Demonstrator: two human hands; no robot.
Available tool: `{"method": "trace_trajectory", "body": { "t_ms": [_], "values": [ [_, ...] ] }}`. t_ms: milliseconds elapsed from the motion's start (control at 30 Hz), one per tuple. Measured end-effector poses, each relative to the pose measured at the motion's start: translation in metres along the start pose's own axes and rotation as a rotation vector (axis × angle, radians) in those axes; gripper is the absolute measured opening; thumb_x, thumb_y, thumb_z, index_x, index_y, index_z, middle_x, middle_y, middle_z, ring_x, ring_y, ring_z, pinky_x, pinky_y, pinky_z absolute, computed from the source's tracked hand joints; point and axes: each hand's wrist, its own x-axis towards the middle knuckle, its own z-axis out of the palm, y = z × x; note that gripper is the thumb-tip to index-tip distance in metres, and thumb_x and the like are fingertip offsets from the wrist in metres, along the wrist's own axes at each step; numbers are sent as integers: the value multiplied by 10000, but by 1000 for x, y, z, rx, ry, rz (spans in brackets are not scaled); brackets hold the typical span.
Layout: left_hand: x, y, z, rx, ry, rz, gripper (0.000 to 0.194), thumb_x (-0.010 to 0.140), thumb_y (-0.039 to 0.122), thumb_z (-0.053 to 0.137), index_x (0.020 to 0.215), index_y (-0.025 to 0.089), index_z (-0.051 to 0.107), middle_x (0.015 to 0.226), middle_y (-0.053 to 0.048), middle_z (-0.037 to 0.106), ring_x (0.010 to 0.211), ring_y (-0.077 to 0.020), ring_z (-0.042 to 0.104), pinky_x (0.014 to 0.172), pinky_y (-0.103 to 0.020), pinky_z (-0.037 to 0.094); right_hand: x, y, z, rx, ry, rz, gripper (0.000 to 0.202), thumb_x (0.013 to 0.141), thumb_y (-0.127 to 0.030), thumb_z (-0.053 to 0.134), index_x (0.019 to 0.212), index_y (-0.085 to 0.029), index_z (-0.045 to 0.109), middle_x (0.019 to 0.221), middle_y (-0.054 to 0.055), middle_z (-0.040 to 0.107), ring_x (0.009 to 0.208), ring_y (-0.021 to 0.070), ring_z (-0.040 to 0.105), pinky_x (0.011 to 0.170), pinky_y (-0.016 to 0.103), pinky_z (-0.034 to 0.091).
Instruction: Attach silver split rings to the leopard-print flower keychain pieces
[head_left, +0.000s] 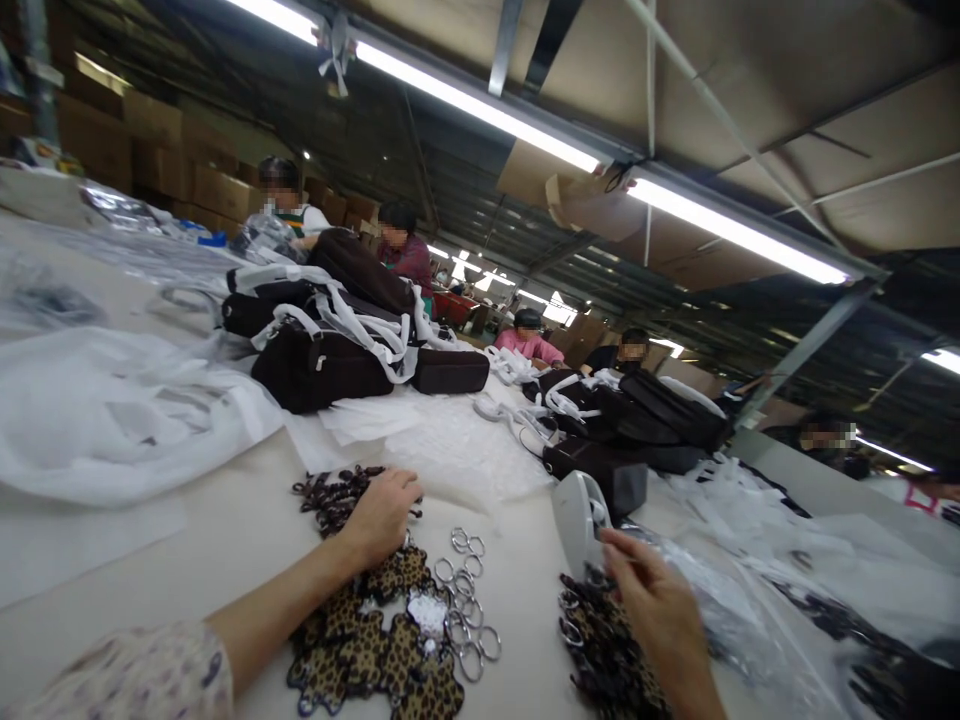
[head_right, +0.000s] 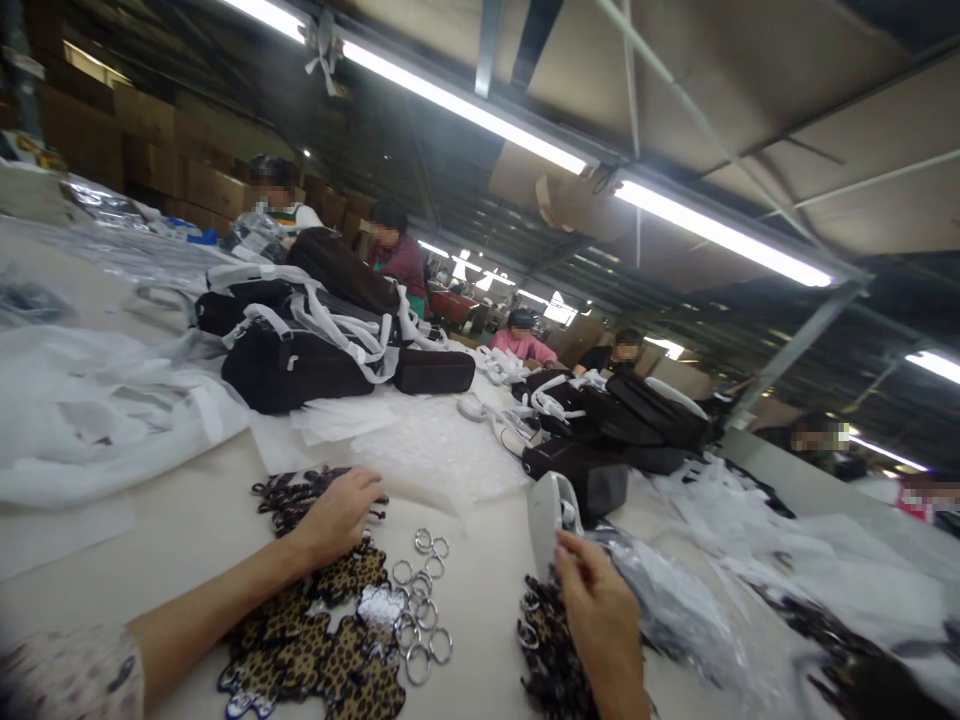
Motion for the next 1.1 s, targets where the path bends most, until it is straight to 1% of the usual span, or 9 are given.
{"method": "trace_trajectory", "body": {
  "t_ms": [100,200,300,500,600,700,833,1000,1100],
  "values": [
    [0,5,3,-57,-50,19,340,770,-13,403,890,165,667,1044,-84,646,1022,-212,551,937,-316,439,-19,-7,61,-63,-388,-126,250,817,-349,548,882,-208,744,709,36,723,606,214,655,589,321,522],
    [-4,5,7,-77,-94,25,340,774,-14,403,876,163,675,988,-73,664,983,-205,570,909,-298,454,-24,-10,112,-111,-421,-149,214,789,-216,560,886,-230,751,877,58,744,810,238,677,768,334,503],
    [-8,4,10,-84,-133,40,343,763,-20,416,888,156,681,1019,-78,666,995,-215,568,915,-310,451,-17,-3,136,-160,-392,-109,223,693,-120,596,828,-212,747,886,89,717,899,274,654,829,354,466],
    [-6,6,13,-137,-151,56,324,767,-11,427,898,145,679,1033,-100,659,992,-232,565,902,-335,446,-8,16,140,-103,-403,-42,68,685,-194,613,723,-209,667,800,68,678,768,264,627,764,368,467],
    [-2,12,13,-288,-94,18,288,792,35,427,867,151,680,962,-87,668,940,-209,582,877,-313,444,-8,17,142,9,-463,15,61,688,-268,622,657,-219,605,629,9,623,620,216,594,613,320,483],
    [1,22,10,-506,-75,-106,245,788,109,455,840,163,688,856,-50,680,839,-181,601,806,-287,446,-12,7,143,144,-543,88,188,722,-396,602,691,-213,576,541,-37,550,481,161,521,439,266,453],
    [2,31,10,-854,-222,-300,189,741,217,508,788,148,678,638,2,614,616,-148,561,584,-247,405,-22,-18,137,386,-609,171,287,688,-446,708,731,-192,583,566,-39,566,521,131,519,404,206,441],
    [1,36,8,-1182,-288,-365,161,683,284,588,730,140,639,561,35,551,507,-99,456,494,-217,325,-33,-41,128,667,-586,283,352,623,-432,822,719,-179,597,555,-29,607,546,119,549,413,172,455],
    [1,42,2,-1298,-334,-386,180,641,281,602,732,129,640,606,13,581,530,-106,484,495,-222,347,-36,-46,127,717,-554,295,371,608,-430,842,745,-183,601,576,-23,637,538,115,557,412,172,464]
  ]
}}
